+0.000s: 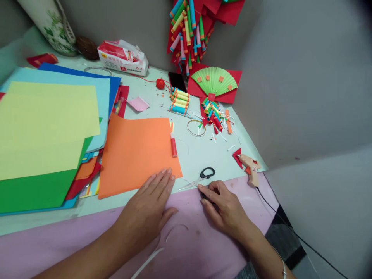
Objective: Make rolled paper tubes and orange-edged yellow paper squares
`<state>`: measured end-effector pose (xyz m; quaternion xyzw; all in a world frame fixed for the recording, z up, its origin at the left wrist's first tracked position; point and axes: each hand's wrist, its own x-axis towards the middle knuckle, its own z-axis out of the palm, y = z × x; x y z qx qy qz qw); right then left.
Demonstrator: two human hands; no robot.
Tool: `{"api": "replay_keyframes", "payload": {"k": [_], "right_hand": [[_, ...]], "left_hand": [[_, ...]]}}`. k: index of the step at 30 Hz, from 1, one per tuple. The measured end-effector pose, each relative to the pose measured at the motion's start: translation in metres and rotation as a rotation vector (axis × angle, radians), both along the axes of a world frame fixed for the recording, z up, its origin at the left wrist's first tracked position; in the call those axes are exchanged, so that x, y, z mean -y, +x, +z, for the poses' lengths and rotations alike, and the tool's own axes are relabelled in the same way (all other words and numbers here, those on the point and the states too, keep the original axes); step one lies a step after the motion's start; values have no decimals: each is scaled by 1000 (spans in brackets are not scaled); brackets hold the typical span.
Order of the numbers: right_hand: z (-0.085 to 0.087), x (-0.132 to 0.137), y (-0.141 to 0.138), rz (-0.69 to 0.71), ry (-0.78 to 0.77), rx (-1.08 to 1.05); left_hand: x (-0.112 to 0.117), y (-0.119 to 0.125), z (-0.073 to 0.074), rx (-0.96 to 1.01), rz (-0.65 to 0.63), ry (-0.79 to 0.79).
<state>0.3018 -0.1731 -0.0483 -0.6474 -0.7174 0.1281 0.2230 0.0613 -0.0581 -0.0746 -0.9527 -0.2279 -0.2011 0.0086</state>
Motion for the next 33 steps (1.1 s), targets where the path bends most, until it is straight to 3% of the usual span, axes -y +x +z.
{"api": "replay_keyframes", "payload": {"k": [13,33], "right_hand": [[-3,-7,-6,-25,24,16],[3,-4,-8,14,29,84]], "left_hand": [[4,-1,2,-54,60,-4],[7,-2,2,-44,54,-36]]}}
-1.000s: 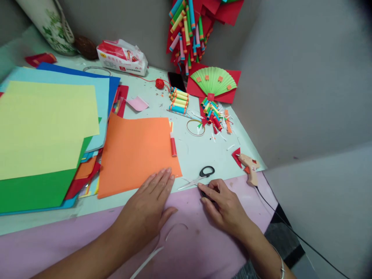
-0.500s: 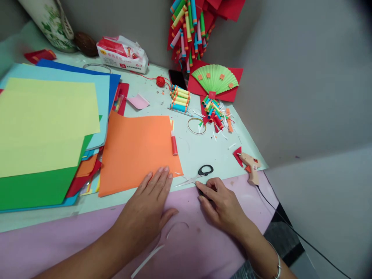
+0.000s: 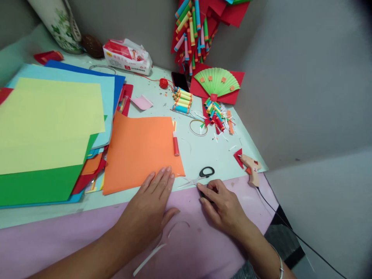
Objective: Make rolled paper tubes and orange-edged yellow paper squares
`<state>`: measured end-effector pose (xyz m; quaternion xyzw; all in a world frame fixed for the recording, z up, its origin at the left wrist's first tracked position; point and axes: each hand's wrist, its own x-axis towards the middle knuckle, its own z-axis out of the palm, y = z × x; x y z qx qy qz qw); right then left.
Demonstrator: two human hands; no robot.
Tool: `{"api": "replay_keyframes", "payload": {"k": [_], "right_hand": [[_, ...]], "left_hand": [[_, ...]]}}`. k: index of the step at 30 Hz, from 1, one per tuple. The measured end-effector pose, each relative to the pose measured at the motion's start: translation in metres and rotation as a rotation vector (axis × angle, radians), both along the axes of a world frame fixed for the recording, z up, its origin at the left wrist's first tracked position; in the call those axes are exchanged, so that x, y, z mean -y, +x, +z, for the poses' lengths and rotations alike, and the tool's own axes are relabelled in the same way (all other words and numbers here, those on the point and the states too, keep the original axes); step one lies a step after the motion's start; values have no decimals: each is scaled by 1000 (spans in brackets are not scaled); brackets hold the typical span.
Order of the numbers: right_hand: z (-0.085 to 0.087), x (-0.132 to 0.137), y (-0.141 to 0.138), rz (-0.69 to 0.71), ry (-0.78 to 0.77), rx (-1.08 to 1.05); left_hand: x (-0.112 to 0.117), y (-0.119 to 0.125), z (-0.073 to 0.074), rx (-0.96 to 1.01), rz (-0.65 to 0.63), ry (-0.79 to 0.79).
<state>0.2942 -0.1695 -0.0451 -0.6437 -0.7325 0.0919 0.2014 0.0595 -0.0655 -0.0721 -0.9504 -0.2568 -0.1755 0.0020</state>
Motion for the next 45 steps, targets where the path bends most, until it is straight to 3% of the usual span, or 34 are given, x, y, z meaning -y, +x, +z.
{"api": "replay_keyframes", "payload": {"k": [23,38,45], "right_hand": [[-3,-9,9,-31,62,-51],[-4,-8,12,-34,80,61],[-9,-8,12,-35,122,126]], "left_hand": [[-3,-2,-1,73,-25,-76],[-3,0,-1,49,-25,-94],[-5,5,5,5,16,-82]]}}
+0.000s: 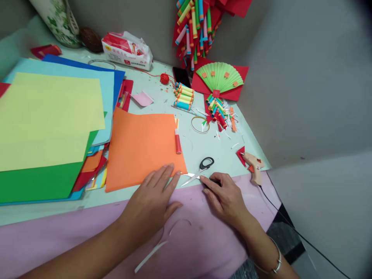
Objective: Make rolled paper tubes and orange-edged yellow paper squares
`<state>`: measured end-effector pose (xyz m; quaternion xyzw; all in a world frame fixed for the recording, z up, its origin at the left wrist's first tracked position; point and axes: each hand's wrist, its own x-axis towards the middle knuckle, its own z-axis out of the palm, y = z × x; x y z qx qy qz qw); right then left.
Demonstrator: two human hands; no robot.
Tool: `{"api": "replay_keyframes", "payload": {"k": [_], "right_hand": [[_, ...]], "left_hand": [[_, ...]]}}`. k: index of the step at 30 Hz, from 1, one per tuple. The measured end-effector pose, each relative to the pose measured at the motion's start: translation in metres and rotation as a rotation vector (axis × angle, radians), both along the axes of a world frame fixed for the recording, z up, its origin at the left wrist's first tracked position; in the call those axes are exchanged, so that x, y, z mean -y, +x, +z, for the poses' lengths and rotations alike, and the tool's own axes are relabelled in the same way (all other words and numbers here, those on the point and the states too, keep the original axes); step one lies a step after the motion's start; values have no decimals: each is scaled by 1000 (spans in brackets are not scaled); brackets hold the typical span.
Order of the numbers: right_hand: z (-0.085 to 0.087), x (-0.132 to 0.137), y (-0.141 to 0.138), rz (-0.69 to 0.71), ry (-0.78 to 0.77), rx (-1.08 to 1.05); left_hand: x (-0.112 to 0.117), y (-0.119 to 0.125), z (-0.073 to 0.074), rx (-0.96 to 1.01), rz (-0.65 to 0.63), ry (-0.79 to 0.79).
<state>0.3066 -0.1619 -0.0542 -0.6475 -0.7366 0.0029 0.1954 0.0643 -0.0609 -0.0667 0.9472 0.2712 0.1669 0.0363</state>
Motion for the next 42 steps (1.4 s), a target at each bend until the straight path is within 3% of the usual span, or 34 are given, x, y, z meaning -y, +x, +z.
{"api": "replay_keyframes", "payload": {"k": [42], "right_hand": [[2,-5,-5,91,-20,-48]], "left_hand": [[-2,6,4,-52,20,-5]]}}
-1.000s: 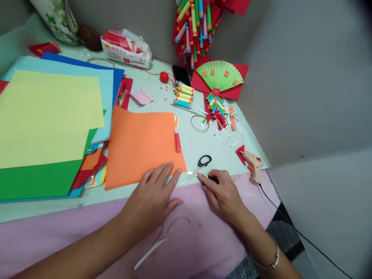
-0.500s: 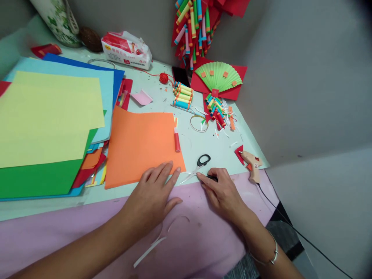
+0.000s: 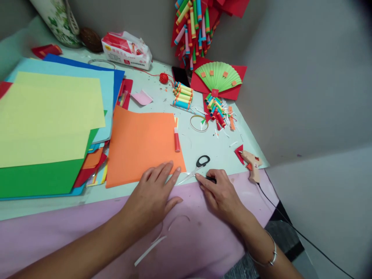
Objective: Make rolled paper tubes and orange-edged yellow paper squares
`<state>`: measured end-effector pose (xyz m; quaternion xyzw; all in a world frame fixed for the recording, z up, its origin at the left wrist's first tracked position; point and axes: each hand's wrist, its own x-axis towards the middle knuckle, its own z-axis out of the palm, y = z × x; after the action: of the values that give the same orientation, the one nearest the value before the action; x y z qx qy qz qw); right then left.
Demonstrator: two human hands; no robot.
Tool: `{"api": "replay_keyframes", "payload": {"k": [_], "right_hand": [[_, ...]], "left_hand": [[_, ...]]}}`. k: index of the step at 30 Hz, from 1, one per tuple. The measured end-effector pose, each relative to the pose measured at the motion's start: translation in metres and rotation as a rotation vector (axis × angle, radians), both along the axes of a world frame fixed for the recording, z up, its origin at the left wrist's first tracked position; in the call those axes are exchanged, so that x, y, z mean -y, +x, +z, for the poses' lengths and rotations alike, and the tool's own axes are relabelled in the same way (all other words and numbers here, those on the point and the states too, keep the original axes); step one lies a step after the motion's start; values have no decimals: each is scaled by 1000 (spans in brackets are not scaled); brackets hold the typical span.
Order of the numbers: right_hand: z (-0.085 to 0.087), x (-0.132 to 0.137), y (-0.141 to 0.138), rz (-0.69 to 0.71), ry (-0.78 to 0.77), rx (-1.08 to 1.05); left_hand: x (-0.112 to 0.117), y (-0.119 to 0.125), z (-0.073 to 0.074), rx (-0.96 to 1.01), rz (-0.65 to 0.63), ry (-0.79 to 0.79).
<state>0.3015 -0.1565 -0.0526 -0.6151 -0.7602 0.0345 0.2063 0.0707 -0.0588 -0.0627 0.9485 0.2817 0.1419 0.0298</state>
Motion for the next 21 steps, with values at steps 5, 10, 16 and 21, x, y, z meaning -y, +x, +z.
{"api": "replay_keyframes", "payload": {"k": [5,10,16,21], "right_hand": [[-1,4,1,-15,13,5],[-5,3,1,-29,30,2],[-5,0,-3,-31,37,15],[-3,2,-4,-27,17,15]], "left_hand": [[-1,0,2,-6,3,-12],[-1,-6,-6,36,-36,-19],[2,-12,-17,79,-81,11],[4,-10,-17,78,-61,-8]]}}
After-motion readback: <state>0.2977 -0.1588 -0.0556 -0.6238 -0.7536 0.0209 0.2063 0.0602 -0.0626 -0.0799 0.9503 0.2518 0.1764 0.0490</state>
